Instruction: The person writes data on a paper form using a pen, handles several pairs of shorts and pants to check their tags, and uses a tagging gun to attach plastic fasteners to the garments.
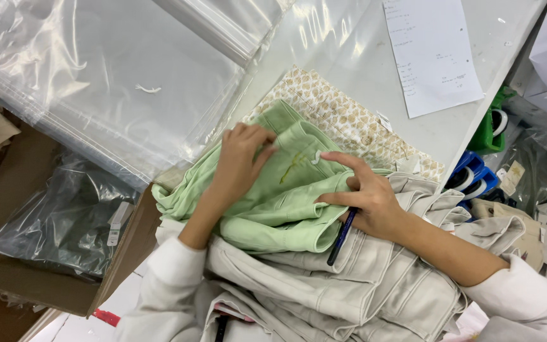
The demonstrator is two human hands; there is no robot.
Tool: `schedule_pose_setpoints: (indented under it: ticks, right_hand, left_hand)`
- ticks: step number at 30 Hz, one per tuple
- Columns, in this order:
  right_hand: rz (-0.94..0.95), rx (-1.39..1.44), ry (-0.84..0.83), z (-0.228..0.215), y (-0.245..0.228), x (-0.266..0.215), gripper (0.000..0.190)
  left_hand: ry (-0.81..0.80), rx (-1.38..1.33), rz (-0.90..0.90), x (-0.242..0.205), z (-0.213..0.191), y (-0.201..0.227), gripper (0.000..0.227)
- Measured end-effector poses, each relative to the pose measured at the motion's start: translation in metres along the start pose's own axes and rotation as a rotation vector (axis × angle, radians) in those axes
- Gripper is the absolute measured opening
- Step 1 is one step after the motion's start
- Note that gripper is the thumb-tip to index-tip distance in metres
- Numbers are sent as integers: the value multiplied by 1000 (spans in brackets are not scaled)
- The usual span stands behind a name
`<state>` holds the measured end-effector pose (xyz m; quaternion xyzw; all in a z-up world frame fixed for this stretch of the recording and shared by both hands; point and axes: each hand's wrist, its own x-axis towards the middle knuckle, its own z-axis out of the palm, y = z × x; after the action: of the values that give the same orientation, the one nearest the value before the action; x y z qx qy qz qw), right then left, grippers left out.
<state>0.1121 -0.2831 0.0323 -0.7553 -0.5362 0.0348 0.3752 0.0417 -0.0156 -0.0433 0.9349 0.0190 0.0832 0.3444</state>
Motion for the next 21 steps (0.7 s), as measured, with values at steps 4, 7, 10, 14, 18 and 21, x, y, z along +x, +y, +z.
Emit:
schedule_pose_setpoints:
  ticks: [4,7,10,14,18,21]
  right_hand:
    - [-12,51,-63,4,7,-9,22]
    - [-95,120,-85,5,11,-15,32]
    - [-135,126,-70,5,9,-14,31]
    - [-140,128,-55,3,7,-11,27]
    - [-163,135,-13,5,12,-14,24]
    - [-179,93,-40,5,18,-23,26]
  left_hand:
    - [-242,-564,232,-38,-52,60,5]
    - [-311,-689,280,-29,-43,36,20]
    - [-153,-547,42,-2,2,-20,35]
    - [-3,-320,-141,15,48,-46,50]
    - [-285,-663,151,-6,-20,16,22]
    - [-498,-766,223,-15,-47,36,11]
